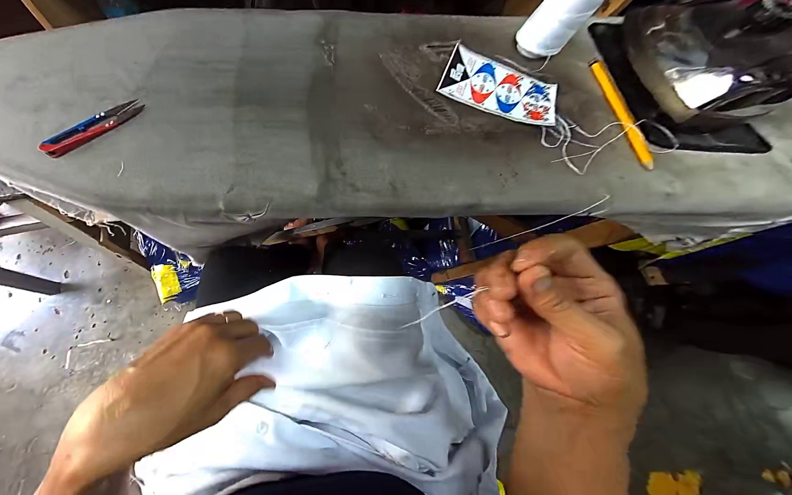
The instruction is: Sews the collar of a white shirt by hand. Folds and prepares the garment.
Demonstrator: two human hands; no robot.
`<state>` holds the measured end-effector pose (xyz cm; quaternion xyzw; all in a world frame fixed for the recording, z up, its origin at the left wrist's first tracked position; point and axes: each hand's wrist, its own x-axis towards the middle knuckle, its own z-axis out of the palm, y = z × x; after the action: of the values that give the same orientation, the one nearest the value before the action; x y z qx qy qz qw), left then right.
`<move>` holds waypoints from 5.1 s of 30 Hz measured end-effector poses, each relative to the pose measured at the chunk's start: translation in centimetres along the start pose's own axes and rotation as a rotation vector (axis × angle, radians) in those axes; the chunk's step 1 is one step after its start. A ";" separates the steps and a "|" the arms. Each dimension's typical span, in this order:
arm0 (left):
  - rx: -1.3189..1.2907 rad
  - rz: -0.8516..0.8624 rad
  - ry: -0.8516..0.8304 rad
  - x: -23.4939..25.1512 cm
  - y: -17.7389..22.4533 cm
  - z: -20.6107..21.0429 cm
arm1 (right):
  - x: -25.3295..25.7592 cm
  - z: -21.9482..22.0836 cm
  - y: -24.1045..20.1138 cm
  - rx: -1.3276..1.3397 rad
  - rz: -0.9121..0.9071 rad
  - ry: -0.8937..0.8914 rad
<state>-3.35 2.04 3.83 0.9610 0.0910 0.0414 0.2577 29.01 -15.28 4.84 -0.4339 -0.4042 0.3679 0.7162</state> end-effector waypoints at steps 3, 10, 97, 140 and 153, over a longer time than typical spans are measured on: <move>-0.087 -0.169 0.209 2.5 -2.0 -0.2 | -0.3 -0.8 -0.3 -0.131 -0.055 0.027; -0.601 -0.169 -0.174 6.8 -6.1 0.8 | -1.4 1.5 7.3 -0.291 -0.079 -0.067; -0.828 -0.314 0.467 -1.7 -2.2 2.1 | -0.9 13.0 10.0 -0.731 -0.105 -0.291; -0.961 -0.194 0.407 -1.8 -2.8 2.1 | -0.6 12.7 9.8 -0.491 -0.050 -0.375; -1.033 -0.169 0.468 -1.1 -2.0 3.2 | 1.0 12.9 9.3 -0.167 0.107 -0.404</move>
<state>-4.31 1.95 0.07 0.6648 0.1900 0.2716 0.6694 16.18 -6.93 0.34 -0.4299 -0.5449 0.4502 0.5618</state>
